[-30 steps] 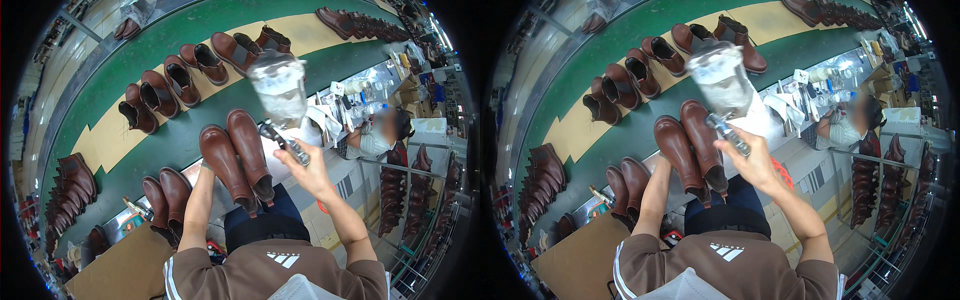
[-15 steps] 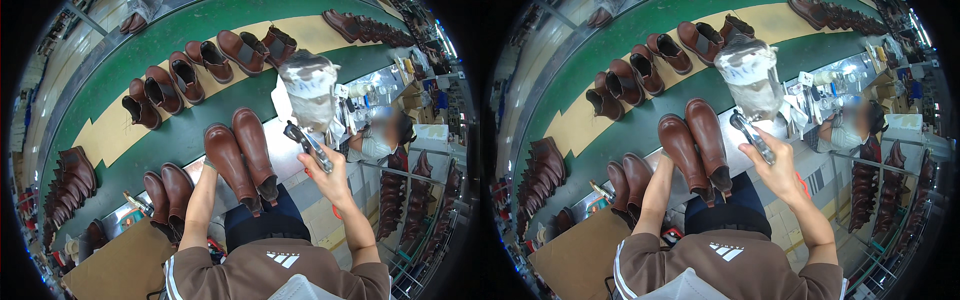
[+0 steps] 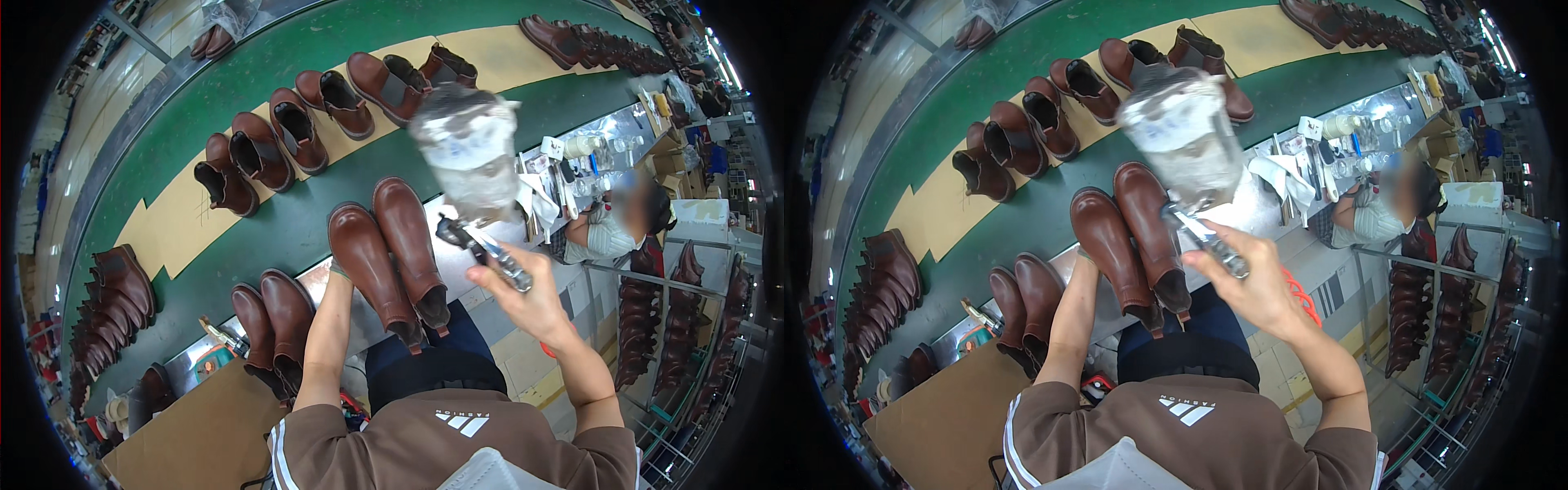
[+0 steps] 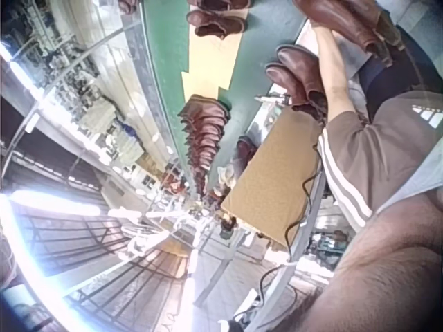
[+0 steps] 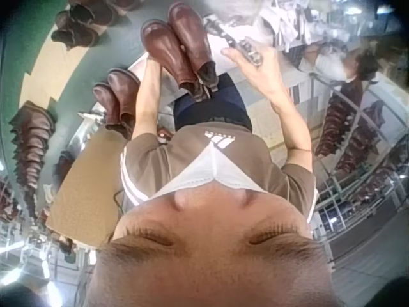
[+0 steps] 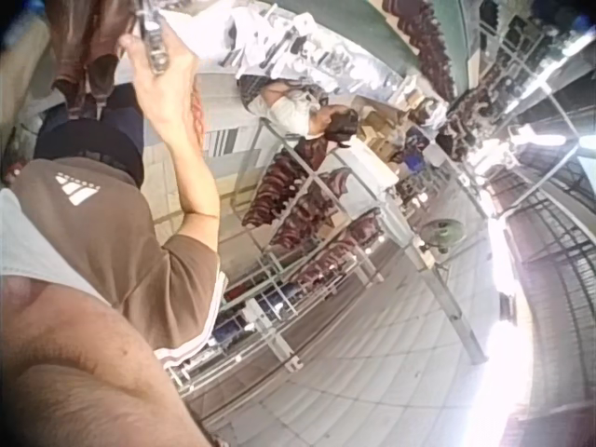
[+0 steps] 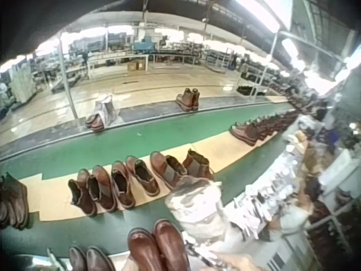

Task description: The recorder uses a spray gun to apply a finish or coating to brown leather Chelsea boots on a factory production line.

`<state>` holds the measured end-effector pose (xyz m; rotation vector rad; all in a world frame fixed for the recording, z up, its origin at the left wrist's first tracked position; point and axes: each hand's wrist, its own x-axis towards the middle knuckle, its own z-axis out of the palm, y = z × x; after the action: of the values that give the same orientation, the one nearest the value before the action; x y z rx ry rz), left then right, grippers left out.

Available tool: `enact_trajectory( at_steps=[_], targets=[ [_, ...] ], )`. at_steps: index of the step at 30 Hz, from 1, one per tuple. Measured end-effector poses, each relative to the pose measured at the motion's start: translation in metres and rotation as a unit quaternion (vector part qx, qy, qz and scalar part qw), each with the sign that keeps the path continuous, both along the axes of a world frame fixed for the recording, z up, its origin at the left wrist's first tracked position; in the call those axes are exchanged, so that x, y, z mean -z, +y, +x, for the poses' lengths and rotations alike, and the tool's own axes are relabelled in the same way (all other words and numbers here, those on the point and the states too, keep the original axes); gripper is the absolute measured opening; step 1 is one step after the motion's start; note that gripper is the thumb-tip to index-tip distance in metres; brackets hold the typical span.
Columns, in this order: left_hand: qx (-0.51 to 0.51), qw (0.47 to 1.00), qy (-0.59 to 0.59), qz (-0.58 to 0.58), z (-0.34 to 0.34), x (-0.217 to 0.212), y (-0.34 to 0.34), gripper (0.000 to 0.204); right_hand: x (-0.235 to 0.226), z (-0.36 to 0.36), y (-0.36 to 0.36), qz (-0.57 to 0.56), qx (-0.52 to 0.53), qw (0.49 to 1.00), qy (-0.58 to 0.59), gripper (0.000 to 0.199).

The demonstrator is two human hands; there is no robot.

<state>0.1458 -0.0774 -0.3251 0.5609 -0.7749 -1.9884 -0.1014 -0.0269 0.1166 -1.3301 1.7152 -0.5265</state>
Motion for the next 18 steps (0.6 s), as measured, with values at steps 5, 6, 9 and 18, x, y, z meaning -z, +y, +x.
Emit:
enact_trajectory(
  at_steps=[5,6,9,18],
  targets=[
    [-0.008,0.999,0.029,0.021,-0.002,0.005,0.002,0.03,0.042,-0.001,-0.015,-0.067,0.004,0.995,-0.072,0.042],
    [-0.01,0.999,0.038,0.027,-0.002,0.007,0.004,0.03,0.053,-0.004,-0.016,-0.103,0.038,0.991,-0.072,0.027],
    [-0.017,0.996,0.069,0.056,-0.003,0.021,0.018,0.03,0.079,-0.033,-0.006,-0.072,0.092,0.992,-0.05,0.027],
    [-0.066,0.937,0.257,0.228,-0.016,0.039,0.019,0.03,0.251,-0.08,0.004,-0.056,0.159,0.972,-0.165,0.025]
  ],
)
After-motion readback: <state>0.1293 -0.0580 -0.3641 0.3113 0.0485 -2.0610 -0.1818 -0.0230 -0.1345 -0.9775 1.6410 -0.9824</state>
